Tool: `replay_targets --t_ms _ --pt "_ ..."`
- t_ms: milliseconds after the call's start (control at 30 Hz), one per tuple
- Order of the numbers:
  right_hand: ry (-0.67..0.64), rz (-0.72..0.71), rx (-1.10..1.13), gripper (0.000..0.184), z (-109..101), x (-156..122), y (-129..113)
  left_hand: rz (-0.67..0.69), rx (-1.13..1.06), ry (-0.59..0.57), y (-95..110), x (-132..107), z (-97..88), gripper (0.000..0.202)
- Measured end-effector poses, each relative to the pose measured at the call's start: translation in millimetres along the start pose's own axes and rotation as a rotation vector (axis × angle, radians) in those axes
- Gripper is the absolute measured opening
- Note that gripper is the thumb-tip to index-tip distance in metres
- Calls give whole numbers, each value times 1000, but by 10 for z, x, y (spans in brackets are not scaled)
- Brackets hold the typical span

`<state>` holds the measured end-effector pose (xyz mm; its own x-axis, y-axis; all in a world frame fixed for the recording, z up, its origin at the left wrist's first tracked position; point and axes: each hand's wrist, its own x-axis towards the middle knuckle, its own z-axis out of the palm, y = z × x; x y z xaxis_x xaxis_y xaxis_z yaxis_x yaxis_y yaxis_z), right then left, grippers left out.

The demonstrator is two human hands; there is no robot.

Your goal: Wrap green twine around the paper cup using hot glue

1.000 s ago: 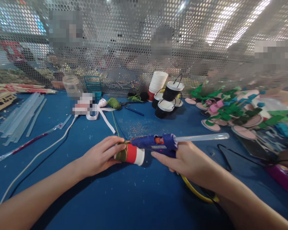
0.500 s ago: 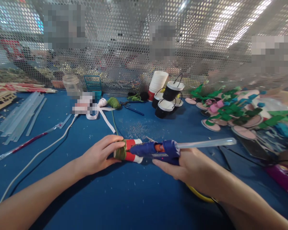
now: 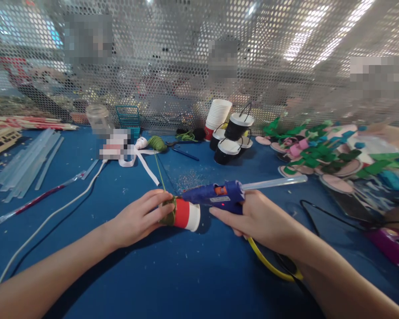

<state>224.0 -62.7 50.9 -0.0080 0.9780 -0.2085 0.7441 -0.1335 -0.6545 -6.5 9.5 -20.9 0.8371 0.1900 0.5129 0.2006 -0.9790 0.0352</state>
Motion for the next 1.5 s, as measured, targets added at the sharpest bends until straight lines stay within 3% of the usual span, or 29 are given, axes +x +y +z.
replay_targets --t_ms 200,467,867,1067,1500 --pt "1 2 1 31 10 14 -16 0 19 -8 -3 -12 4 22" --pt "27 -173 -53 28 13 -62 24 -31 -29 7 -11 -29 29 24" --pt "90 -227 -225 27 38 -160 19 -72 -80 24 -20 -37 50 29" --pt "97 -387 -320 17 30 -184 81 -106 -97 16 -29 -68 64 33" --pt "90 -237 -187 22 34 -107 50 -53 -45 21 3 -40 43 27"
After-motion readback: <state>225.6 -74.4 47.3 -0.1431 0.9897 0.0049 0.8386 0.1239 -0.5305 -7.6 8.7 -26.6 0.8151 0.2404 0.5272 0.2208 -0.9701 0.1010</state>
